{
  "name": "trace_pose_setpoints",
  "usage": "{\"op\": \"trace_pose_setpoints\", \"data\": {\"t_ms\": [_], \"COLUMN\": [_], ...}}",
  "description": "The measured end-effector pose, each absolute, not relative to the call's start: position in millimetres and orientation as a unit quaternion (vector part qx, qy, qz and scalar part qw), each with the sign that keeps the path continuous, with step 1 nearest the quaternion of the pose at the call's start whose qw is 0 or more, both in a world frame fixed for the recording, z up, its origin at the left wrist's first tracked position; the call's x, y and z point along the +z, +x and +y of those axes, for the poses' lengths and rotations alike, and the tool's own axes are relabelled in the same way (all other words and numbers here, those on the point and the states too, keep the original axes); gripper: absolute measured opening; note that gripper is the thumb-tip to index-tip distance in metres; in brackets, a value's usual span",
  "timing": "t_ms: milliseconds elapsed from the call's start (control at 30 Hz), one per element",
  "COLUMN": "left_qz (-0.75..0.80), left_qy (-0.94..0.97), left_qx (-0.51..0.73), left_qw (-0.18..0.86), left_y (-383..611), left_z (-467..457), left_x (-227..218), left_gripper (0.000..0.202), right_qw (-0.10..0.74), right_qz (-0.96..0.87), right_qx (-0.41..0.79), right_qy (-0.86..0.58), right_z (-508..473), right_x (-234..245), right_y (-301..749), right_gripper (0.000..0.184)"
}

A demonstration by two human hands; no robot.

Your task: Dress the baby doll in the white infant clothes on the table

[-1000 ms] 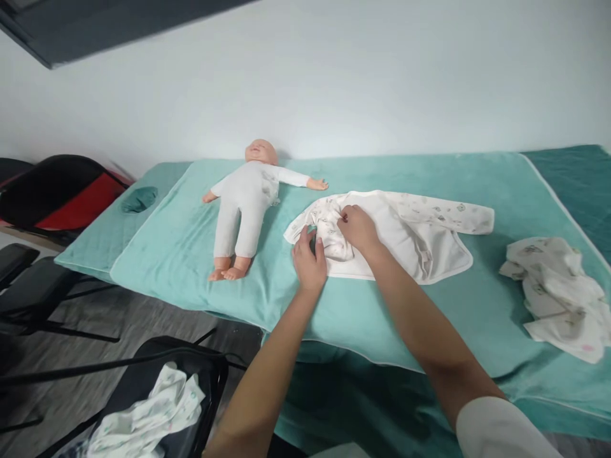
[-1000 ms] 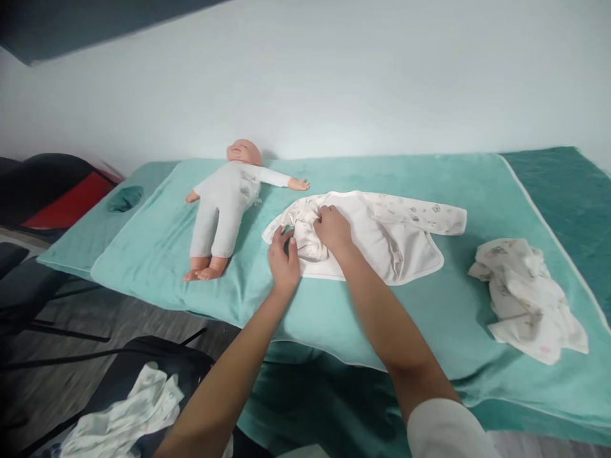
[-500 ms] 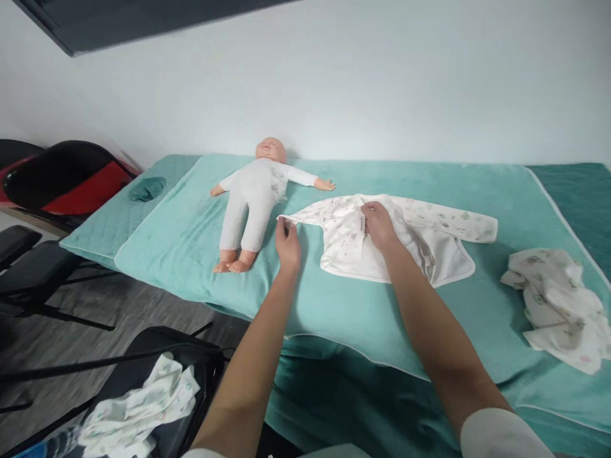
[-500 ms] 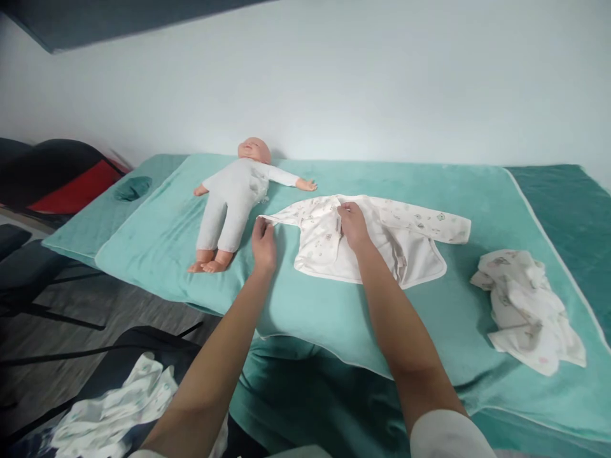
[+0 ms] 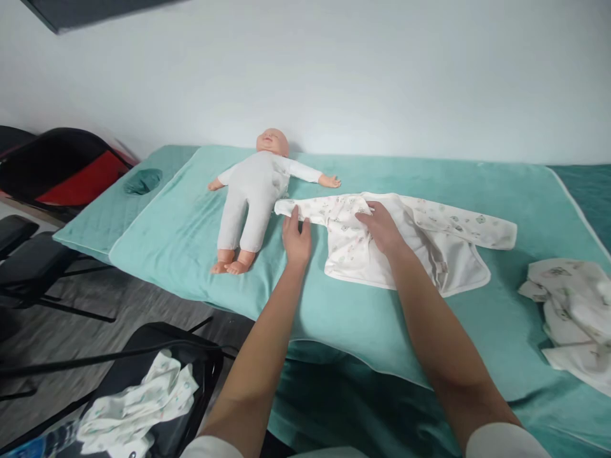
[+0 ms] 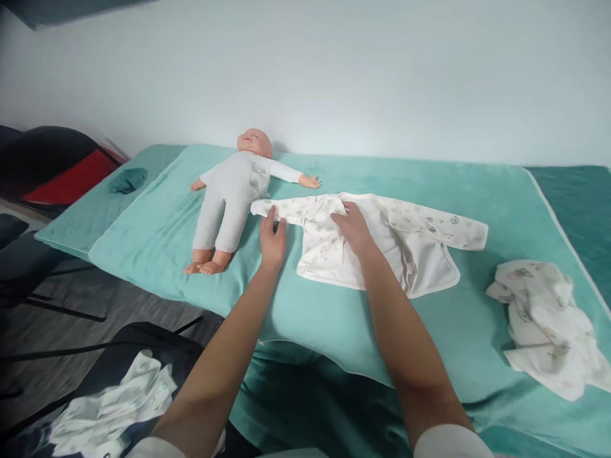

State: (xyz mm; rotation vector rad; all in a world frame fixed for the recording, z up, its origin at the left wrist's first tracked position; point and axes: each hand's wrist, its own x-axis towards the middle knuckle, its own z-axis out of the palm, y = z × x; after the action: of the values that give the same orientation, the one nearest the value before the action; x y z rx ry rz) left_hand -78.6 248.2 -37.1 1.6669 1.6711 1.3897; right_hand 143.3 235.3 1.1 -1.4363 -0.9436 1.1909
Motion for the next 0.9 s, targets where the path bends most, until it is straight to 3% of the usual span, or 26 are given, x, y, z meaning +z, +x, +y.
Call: {"op": "trace_pose_setpoints", "data": {"t_ms": [200,467,700,900], "left_qz": [0.633,0.651,0.641,0.612], "left_qy": [0.543,0.504,0.537,0.658], "left_qx": [0.513,0.561,0.516,0.424], "left_qw": [0.204,0.081,0.189,0.114], "left_y": [-78,-79,-76,-73], "left_z": [245,238,243,240], "left_x": [-33,-36,-38,-33], "left_gripper": [0.05,0.028,0.02,0.024], "right_qw": [0.513,0.525,0.479,0.402], "right_qz": [-0.401,-0.408,-0.499,-0.605], "right_qx": [0.482,0.54,0.625,0.565], "right_qy": [-0.586,-0.516,-0.363,-0.392], "right_z": [236,225,209,208], "right_x": [-1,19,35,30], "right_y": [145,140,119,115], "right_gripper": [0.055,0.06,0.075,0.049]}}
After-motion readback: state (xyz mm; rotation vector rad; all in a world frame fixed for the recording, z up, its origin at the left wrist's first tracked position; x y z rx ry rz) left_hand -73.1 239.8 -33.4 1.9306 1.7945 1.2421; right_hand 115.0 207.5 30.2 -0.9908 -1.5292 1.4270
